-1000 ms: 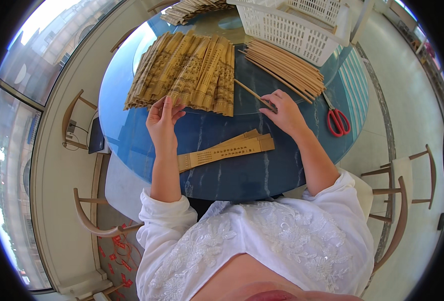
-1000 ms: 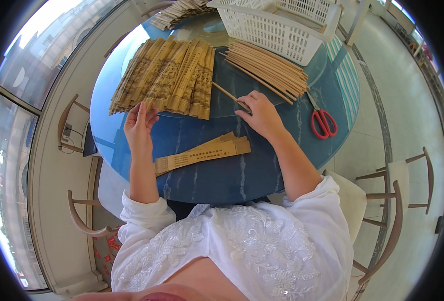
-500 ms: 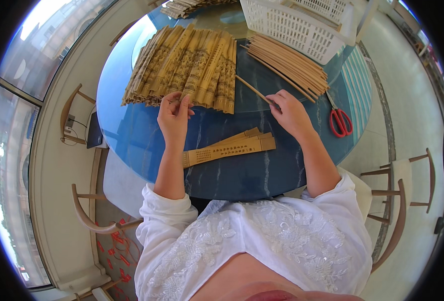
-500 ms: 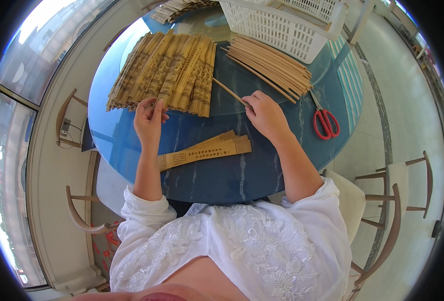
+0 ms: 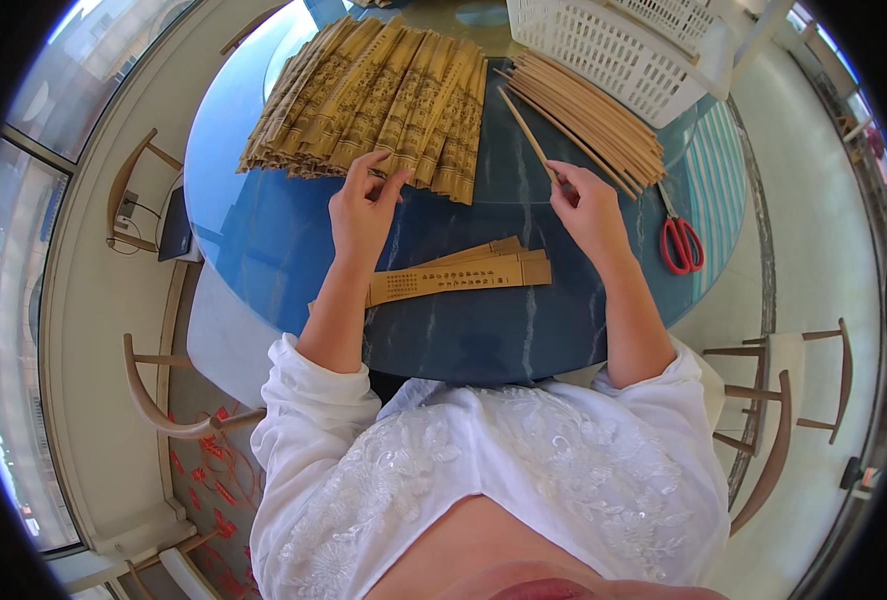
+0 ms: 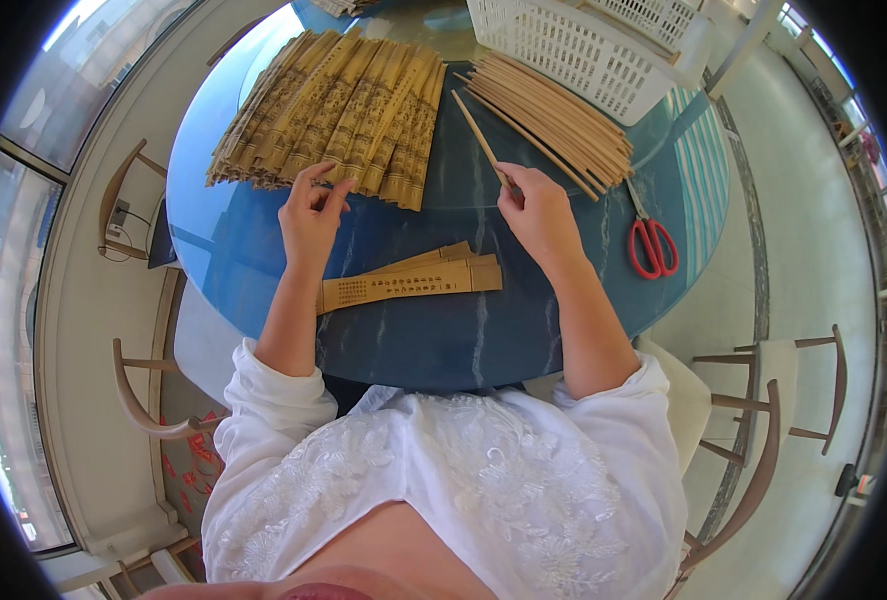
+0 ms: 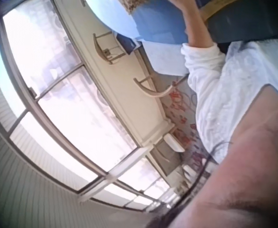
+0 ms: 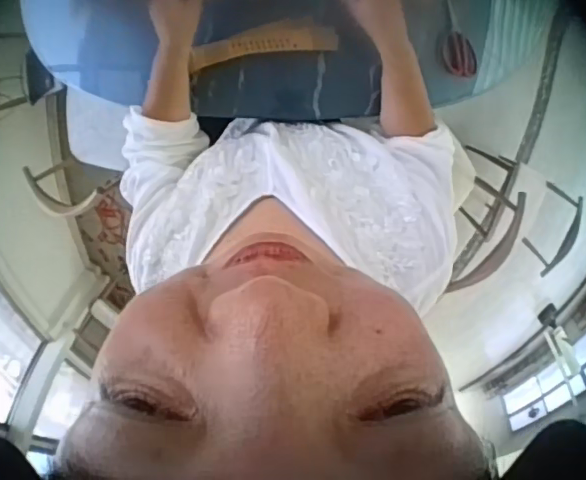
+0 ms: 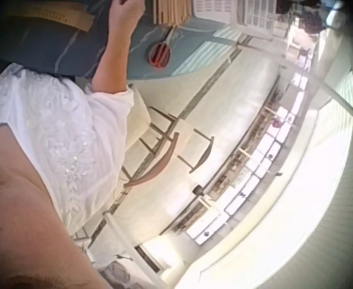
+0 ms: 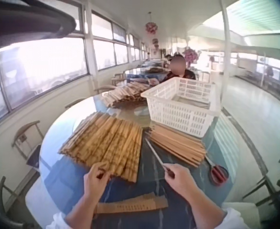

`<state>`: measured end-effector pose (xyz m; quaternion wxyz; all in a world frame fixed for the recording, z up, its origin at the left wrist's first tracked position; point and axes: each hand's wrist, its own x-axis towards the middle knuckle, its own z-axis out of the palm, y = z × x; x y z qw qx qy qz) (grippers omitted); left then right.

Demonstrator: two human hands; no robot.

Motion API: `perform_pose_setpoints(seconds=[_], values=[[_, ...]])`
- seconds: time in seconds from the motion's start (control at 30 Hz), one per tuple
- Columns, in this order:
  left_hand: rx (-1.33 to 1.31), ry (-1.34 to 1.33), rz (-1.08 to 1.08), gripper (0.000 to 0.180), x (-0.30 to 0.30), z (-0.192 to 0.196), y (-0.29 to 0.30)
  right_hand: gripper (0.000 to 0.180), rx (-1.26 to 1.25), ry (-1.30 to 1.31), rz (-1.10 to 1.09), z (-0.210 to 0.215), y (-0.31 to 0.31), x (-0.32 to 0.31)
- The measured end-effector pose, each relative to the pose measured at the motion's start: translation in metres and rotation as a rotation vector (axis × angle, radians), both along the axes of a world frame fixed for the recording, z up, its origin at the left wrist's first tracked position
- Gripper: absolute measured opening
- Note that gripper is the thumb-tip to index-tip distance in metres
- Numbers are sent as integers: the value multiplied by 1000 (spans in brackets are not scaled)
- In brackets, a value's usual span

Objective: The person repeatedly picks up thin bamboo strips and inserts them into slots on a flat bamboo piece with printed text. The person handles the strips one at a time, aligning and sliding them into place on the table.

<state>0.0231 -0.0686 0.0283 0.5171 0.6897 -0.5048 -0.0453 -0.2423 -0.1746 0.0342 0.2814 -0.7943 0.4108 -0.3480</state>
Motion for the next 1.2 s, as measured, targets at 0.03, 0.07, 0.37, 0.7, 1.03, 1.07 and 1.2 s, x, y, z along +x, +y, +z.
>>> perform_pose_setpoints(seconds=[0.03,0.07,0.37,0.7,1.03,1.07,1.2], values=[[-43,-24,9,32,1,1,1,36,17,-71,-19,0,0,2],[-83,-43,13,32,1,2,2,36,38,-136,-45,-1,0,2],[61,-491,-654,24,-52,13,51,27,509,-1030,361,3,-10,-7],[145,-428,-429,16,-52,-10,72,21,827,-1278,770,5,-12,-14],[90,-423,-332,8,-43,-9,73,20,833,-1227,882,3,-16,-13],[99,-419,-323,7,-44,-8,74,20,835,-1229,888,2,-16,-13],[106,-389,-323,8,-41,-8,77,20,845,-1223,932,3,-15,-13]])
